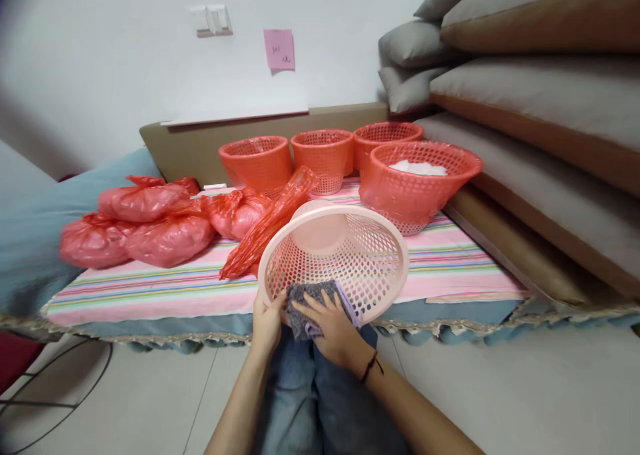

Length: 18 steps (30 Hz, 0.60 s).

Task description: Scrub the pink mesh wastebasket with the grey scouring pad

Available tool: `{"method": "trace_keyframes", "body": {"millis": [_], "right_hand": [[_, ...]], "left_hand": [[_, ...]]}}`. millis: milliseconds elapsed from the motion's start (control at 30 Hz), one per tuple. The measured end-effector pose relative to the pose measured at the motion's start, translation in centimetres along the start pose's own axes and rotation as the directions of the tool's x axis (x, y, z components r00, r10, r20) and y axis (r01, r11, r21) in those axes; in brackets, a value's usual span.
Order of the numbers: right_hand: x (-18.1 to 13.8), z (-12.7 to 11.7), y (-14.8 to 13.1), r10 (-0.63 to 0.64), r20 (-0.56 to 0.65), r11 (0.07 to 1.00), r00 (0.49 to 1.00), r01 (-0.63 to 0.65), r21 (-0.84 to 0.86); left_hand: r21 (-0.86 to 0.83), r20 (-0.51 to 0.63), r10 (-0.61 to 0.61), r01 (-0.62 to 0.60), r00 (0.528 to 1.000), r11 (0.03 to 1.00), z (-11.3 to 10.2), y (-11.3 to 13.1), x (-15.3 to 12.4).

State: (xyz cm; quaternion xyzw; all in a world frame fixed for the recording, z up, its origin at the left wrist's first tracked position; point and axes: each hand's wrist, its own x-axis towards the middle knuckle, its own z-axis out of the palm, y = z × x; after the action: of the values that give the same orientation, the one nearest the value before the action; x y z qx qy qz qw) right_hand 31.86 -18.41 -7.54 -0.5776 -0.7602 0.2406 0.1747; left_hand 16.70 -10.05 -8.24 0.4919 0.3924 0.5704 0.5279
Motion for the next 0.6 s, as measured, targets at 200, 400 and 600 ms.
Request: {"method": "trace_keyframes", "body": {"millis": [200,400,600], "right_hand": [[-4.9,1.2,-1.0,-0.004,0.029,0.990,1.000,0.008,-0.139],[-7.6,0.5,1.9,0.032,-0.169,0.942,0.985,-0.086,-0.323],[-7.0,-2.2,2.1,0.095,-0.237,0.993,0.967,-0.111,-0.052]], "left_hand": [[0.059,0.038,0.022,-0.025,0.999,0.998,0.2,0.9,0.7],[0.179,0.164,0.066,-0.096,0.984,0.979,-1.8,5.0,3.4],[0.181,0.198,0.143,-0.180,0.970,0.967,-2.3,5.9,2.4]]}}
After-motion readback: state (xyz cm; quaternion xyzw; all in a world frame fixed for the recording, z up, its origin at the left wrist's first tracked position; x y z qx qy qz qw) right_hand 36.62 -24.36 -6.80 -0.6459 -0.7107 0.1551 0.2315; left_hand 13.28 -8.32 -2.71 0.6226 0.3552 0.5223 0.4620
